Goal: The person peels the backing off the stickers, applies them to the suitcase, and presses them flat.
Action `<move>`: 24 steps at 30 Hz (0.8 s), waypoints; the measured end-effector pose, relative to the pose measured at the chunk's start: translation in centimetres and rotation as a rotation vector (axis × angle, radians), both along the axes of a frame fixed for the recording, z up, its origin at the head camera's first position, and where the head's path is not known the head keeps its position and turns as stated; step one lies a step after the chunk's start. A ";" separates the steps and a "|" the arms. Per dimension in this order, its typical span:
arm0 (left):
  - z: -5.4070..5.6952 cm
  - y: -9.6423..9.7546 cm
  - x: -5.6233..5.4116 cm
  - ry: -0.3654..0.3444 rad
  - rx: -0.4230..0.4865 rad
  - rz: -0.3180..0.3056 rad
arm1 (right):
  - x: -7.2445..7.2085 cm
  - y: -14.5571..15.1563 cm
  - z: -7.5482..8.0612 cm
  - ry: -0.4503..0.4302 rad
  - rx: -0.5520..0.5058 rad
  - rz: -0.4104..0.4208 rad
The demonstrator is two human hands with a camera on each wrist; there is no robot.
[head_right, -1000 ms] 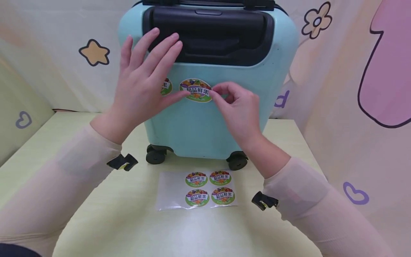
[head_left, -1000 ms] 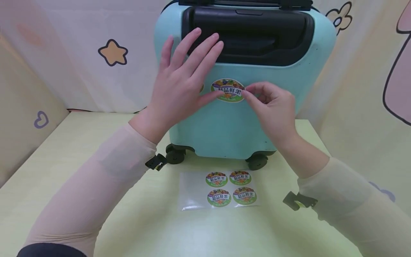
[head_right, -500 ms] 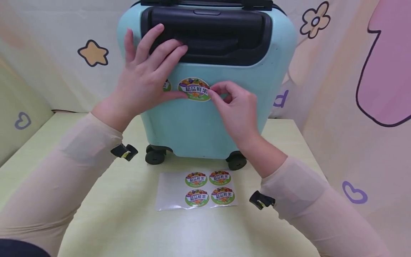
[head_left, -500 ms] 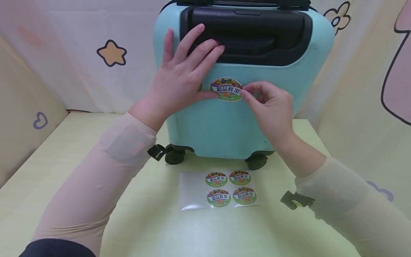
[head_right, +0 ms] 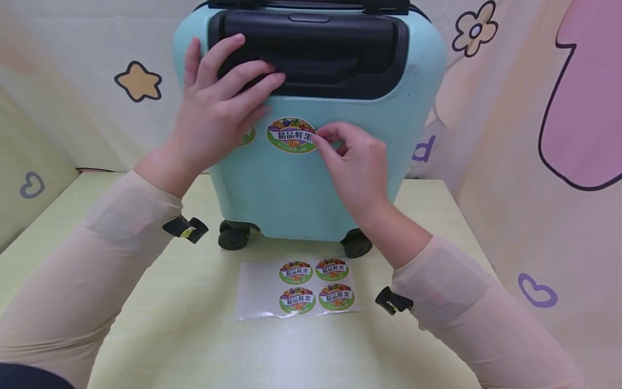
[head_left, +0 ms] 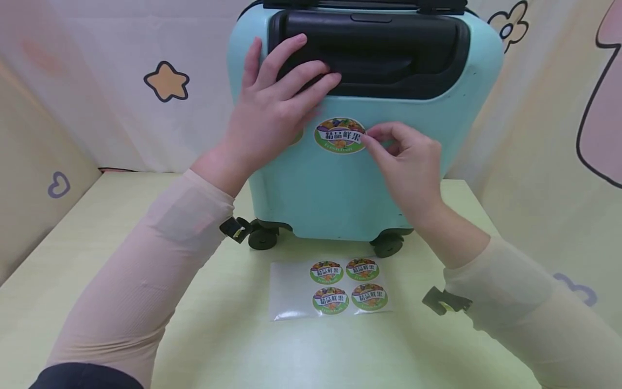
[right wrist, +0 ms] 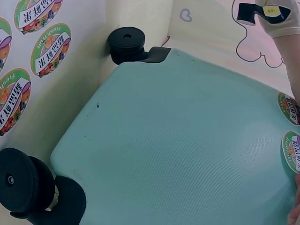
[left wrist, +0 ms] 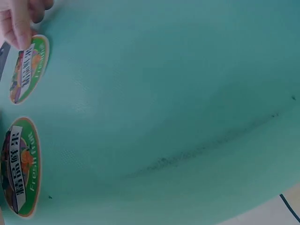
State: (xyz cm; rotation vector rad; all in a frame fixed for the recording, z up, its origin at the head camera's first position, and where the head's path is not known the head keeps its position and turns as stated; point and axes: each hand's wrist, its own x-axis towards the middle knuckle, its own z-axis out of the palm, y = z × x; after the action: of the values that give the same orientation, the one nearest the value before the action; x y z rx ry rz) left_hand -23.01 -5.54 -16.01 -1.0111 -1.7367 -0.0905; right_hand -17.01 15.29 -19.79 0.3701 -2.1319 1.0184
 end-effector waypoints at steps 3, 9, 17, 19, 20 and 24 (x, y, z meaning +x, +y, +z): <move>-0.1 0.2 0.1 0.006 -0.004 0.008 | 0.0 0.0 0.0 0.016 0.018 -0.003; -1.2 0.8 -0.1 -0.013 -0.092 0.058 | -0.1 0.2 -0.1 0.047 0.049 -0.004; -1.2 0.8 -0.1 -0.020 -0.085 0.054 | -0.3 0.2 0.0 0.063 0.065 0.003; -1.2 0.7 -0.1 -0.019 -0.083 0.051 | -0.3 0.2 0.0 0.062 0.066 0.003; -1.2 0.7 0.0 -0.019 -0.081 0.049 | -0.2 0.2 0.0 0.063 0.069 0.004; -1.2 0.8 0.0 -0.017 -0.075 0.048 | -0.3 0.3 0.1 0.087 0.110 0.001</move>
State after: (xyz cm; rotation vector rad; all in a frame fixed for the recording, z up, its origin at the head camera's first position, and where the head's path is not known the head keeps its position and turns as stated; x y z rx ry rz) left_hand -23.05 -4.74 -17.19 -1.0248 -1.7903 -0.0035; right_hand -17.28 15.57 -19.71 0.4598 -2.1145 0.8725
